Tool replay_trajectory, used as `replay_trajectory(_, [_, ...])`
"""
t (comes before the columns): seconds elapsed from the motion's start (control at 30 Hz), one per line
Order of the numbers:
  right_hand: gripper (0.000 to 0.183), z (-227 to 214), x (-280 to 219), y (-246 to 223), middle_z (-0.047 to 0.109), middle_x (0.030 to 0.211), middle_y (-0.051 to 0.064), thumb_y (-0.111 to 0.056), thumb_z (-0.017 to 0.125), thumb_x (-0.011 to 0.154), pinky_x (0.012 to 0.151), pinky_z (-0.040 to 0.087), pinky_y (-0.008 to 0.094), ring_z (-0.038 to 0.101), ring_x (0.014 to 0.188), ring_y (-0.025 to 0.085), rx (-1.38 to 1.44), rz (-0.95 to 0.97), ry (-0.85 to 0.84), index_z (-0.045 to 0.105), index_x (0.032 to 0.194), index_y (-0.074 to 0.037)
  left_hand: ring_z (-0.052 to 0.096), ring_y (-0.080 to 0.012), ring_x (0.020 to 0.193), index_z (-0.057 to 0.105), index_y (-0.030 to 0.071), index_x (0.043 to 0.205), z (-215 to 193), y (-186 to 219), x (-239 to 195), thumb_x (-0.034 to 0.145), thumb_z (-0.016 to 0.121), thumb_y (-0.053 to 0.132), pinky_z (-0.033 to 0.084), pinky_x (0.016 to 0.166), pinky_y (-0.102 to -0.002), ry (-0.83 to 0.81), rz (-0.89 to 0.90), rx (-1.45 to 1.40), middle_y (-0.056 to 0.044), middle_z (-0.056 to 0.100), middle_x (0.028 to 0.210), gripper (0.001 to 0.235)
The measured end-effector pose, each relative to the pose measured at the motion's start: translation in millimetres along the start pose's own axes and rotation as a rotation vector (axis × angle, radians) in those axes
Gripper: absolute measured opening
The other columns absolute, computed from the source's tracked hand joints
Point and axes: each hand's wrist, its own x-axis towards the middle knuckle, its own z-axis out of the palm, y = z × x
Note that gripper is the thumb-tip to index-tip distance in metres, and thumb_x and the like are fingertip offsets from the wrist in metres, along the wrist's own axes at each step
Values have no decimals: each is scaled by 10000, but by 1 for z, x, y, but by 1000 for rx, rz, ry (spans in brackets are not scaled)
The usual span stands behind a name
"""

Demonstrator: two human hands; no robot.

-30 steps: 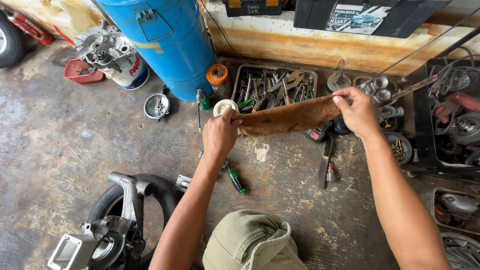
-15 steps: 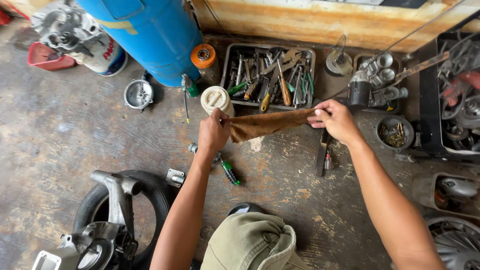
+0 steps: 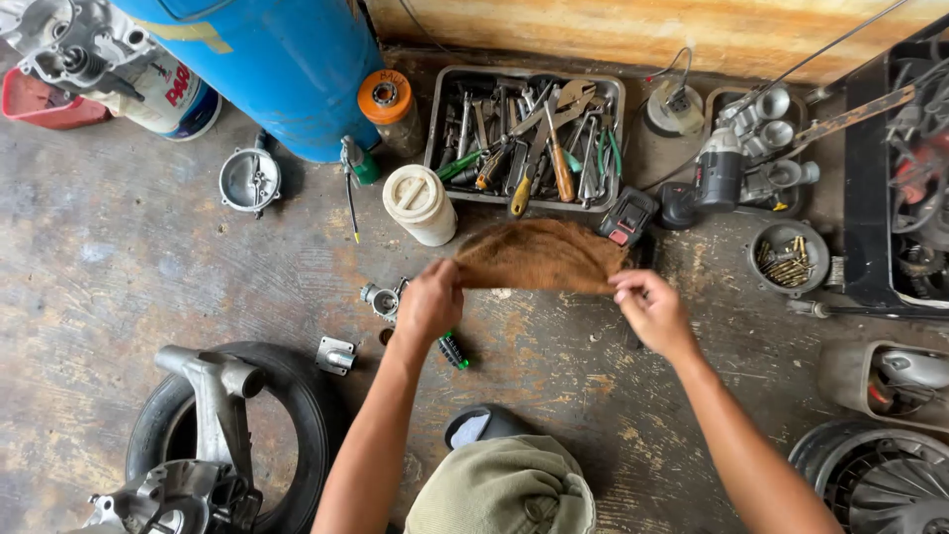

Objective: Disassembling, cleaning, and inspecting motorcycle engine components on a workshop floor

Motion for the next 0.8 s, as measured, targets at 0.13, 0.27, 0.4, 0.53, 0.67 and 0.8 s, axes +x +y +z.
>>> replay_trajectory(0.13, [101, 29, -29, 74, 780, 1031, 85, 16, 746, 800, 790, 602, 289, 751, 956, 233, -201, 10, -61, 730, 858, -65, 736, -396, 732, 592, 148, 1001, 96, -47, -35, 852, 592, 171, 626, 618, -508, -194, 30, 209, -96, 672, 1038, 151])
replay_trajectory(0.27, [90, 43, -43, 100, 759, 972, 71, -50, 755, 739, 743, 611, 352, 743, 896, 287, -421, -89, -115, 708, 803, -91, 739, -266, 800, 631, 183, 935, 86, -27, -36, 864, 571, 126, 611, 671, -361, -219, 158, 361, -11, 671, 927, 110])
replay_trajectory(0.4, [78, 44, -45, 95, 731, 975, 72, -95, 734, 741, 746, 609, 383, 734, 884, 303, -538, -88, -198, 676, 793, -95, 662, -260, 898, 669, 181, 919, 90, -33, -35, 863, 592, 147, 512, 748, -362, -192, 199, 423, -39, 669, 880, 101])
replay_trajectory(0.53, [105, 47, -47, 103, 713, 919, 78, -133, 742, 727, 731, 607, 413, 728, 865, 317, -577, -28, -256, 659, 786, -110, 618, -283, 936, 698, 179, 882, 112, -40, -45, 848, 608, 129, 462, 789, -384, -247, 179, 447, -64, 691, 874, 108])
replay_trajectory(0.67, [137, 56, -38, 95, 727, 866, 97, -246, 703, 832, 732, 586, 409, 718, 811, 305, -632, 227, -346, 699, 801, -113, 621, -253, 919, 726, 187, 866, 120, -42, -56, 829, 686, 405, 459, 841, -386, -354, 49, 403, -49, 689, 890, 224])
replay_trajectory(0.8, [318, 64, -25, 125, 702, 926, 51, -436, 742, 867, 740, 597, 421, 733, 900, 291, -879, 250, -31, 662, 1025, -172, 699, -320, 867, 617, 99, 963, 117, -29, -48, 917, 524, 293, 542, 757, -437, -330, -231, 306, -116, 672, 900, 221])
